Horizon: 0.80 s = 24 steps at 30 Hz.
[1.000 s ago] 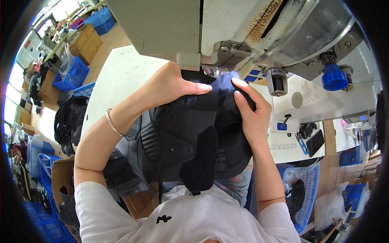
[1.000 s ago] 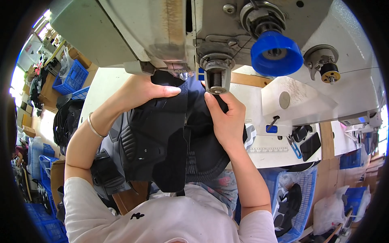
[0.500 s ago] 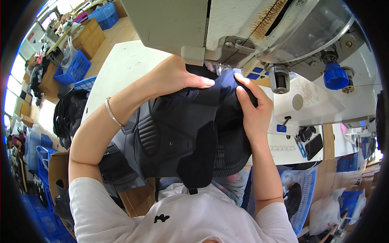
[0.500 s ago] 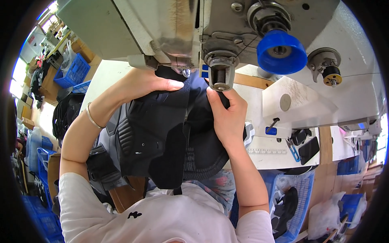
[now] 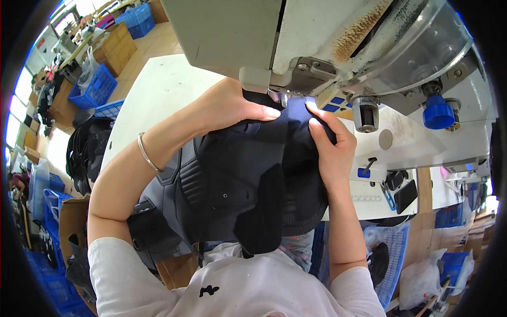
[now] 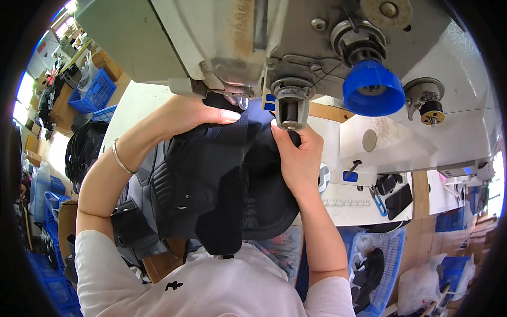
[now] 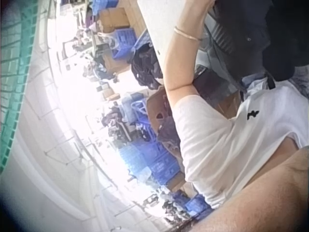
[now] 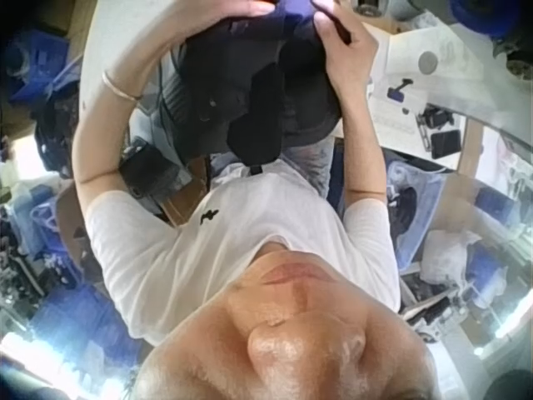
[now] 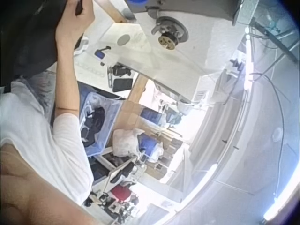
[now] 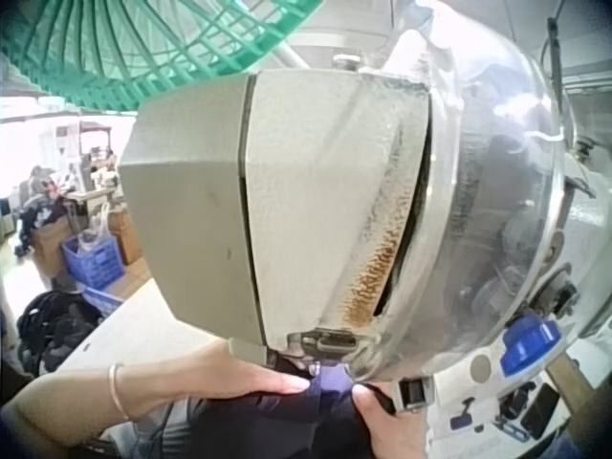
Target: Sewing and assembling black protective gear components using an industrial sewing machine in a manufacturing setting.
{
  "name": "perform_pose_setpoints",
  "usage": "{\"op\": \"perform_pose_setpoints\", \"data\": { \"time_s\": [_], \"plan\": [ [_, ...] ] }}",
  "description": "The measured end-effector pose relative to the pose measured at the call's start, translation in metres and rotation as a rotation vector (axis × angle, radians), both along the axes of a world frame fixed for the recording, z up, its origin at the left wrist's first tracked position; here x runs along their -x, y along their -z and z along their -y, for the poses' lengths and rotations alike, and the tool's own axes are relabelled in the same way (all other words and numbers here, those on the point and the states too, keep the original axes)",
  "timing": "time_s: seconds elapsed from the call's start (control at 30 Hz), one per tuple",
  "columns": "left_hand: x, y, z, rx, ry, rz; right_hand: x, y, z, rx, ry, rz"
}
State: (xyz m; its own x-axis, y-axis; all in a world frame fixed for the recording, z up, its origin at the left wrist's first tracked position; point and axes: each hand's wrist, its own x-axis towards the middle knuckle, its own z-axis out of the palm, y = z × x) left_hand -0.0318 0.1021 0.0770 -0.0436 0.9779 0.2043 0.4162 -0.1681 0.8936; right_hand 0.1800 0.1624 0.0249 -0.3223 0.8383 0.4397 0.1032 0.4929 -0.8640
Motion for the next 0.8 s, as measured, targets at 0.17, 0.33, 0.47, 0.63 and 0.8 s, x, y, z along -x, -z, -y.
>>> {"op": "perform_pose_setpoints", "data": {
  "time_s": [0.17,0.33,0.47,0.63,0.8],
  "plan": [
    [0.001,-0.001,-0.001,0.062,-0.002,0.079,-0.002,0.0,-0.004,0.03,-0.044,-0.021],
    [0.002,0.005,0.0,0.033,0.006,0.037,0.001,-0.002,-0.001,-0.028,-0.031,0.002],
    [0.002,0.002,0.004,0.094,0.011,0.073,-0.003,-0.008,0.003,0.061,-0.05,0.085],
    [0.01,0.007,-0.005,0.14,0.033,0.071,-0.006,-0.005,-0.005,0.027,-0.056,0.108],
    [0.02,0.009,-0.019,0.655,0.171,0.375,-0.005,-0.004,-0.01,-0.053,-0.051,0.085]
  ]
}}
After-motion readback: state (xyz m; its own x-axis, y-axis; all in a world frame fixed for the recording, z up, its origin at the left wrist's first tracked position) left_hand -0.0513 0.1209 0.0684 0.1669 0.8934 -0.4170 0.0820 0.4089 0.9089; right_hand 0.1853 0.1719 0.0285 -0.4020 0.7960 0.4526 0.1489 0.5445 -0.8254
